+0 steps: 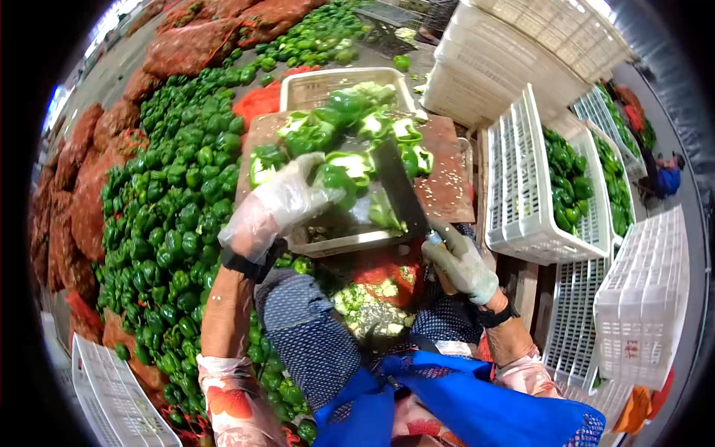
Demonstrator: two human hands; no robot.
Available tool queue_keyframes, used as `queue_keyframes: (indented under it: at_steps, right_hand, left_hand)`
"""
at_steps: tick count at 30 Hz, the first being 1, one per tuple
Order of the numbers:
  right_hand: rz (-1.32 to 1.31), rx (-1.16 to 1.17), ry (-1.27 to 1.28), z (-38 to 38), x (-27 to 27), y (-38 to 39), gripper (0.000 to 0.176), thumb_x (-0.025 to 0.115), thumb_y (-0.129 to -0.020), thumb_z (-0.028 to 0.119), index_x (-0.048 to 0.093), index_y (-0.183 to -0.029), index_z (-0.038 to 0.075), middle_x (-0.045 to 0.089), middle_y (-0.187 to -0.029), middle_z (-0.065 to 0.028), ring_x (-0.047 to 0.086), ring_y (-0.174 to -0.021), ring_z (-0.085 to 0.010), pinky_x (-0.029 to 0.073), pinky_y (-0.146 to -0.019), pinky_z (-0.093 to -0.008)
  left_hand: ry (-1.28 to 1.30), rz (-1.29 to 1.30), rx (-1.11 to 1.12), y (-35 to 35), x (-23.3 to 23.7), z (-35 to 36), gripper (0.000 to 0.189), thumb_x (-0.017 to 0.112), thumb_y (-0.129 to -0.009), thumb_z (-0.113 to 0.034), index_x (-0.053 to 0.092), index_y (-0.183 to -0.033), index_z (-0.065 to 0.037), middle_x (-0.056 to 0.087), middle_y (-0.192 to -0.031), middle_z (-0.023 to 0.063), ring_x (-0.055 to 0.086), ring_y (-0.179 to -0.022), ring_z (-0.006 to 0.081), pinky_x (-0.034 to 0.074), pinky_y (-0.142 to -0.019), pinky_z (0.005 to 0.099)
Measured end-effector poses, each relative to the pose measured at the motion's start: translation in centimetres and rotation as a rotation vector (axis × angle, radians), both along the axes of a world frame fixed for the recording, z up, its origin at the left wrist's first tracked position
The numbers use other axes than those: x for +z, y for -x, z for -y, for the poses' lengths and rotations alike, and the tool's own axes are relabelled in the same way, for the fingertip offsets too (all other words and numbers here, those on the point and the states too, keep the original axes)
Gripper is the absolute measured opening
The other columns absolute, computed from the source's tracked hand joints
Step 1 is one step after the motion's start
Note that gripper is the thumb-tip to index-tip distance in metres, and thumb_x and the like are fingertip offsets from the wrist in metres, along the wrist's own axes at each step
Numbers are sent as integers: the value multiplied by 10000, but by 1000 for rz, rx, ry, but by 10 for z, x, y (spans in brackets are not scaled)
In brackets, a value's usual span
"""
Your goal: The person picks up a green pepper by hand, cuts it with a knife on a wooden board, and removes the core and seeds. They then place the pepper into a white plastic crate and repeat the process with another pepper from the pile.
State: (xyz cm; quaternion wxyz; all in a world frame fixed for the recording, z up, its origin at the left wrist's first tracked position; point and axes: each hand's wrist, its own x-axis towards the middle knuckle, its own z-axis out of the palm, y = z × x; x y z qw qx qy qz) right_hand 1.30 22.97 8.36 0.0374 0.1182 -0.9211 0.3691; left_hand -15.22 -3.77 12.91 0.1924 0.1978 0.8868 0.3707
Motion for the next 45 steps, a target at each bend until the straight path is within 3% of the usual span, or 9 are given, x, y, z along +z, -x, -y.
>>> queue_keyframes:
  at_steps: [2, 5, 12, 15, 26, 29, 34, 40, 45]
  right_hand:
    - [-398, -7, -221, -27, -8, -3, 428, 605, -910, 168, 512, -1301, 20, 606, -877, -169, 645, -638, -226, 511, -561, -336]
    - [166, -441, 394, -49, -5, -10, 380, 599, -942, 226, 564, -1264, 30, 544, -1237, -275, 681, -834, -273, 551, -680, -352]
    - [199, -405, 393, -108, -49, -28, 428, 622, -925, 209, 519, -1297, 22, 595, -1077, -220, 650, -660, -213, 546, -568, -339]
    - [182, -369, 395, -110, -48, -24, 445, 613, -928, 237, 504, -1315, 46, 621, -1001, -181, 658, -681, -229, 542, -592, -355]
    - [-116, -224, 218, -112, 5, -32, 462, 683, -761, -8, 596, -1210, 54, 443, -1327, -292, 659, -905, -359, 568, -704, -403]
    - [-597, -82, -223, -105, 7, -36, 451, 623, -908, 159, 494, -1321, 33, 498, -1244, -339, 668, -891, -363, 548, -800, -436]
    - [360, -37, -53, -92, -54, 21, 452, 450, -1002, 289, 432, -1263, -80, 614, -991, -302, 674, -856, -340, 545, -772, -425]
    - [-373, 33, -314, -108, -21, 2, 453, 635, -810, 59, 553, -1255, 44, 608, -1055, -208, 653, -871, -318, 560, -724, -395]
    - [-25, -305, 6, -139, -48, 3, 403, 584, -922, 235, 531, -1257, 17, 605, -1059, -190, 660, -812, -230, 550, -662, -358]
  left_hand:
    - [33, -94, -94, 7, 16, -33, 687, 716, -837, -316, 453, -1372, 25, 669, -1146, 187, 653, -1019, 210, 497, -894, 320]
    - [-81, 99, -167, -6, 48, -95, 661, 681, -858, -358, 472, -1360, 19, 654, -1166, 207, 647, -1060, 244, 489, -914, 323]
    - [277, -82, -342, 2, -37, -211, 571, 598, -899, -443, 544, -1291, -31, 674, -1069, 190, 671, -921, 300, 522, -800, 380]
    - [115, -103, -219, -6, -61, -229, 446, 772, -756, -112, 614, -1162, -16, 676, -1017, 156, 652, -904, 258, 509, -837, 340]
    - [-436, 129, 104, -40, -66, -194, 564, 749, -771, 27, 531, -1290, 7, 609, -1191, 95, 606, -924, 140, 514, -840, 262]
    - [-491, 85, 173, -36, -84, -171, 593, 717, -787, 72, 487, -1331, 19, 625, -1159, 83, 598, -892, 112, 511, -802, 236]
    - [-391, -104, 336, -54, -95, -142, 643, 782, -706, 27, 514, -1289, 62, 608, -1179, 139, 608, -1005, 165, 521, -839, 275]
    - [100, -337, 241, -86, -126, -140, 1019, 893, -552, -78, 388, -1435, -20, 495, -1326, 235, 532, -1192, 359, 469, -987, 334]
    - [8, -374, 212, -73, -140, -133, 1024, 874, -597, -58, 350, -1477, -63, 433, -1411, 272, 495, -1257, 378, 437, -1034, 357]
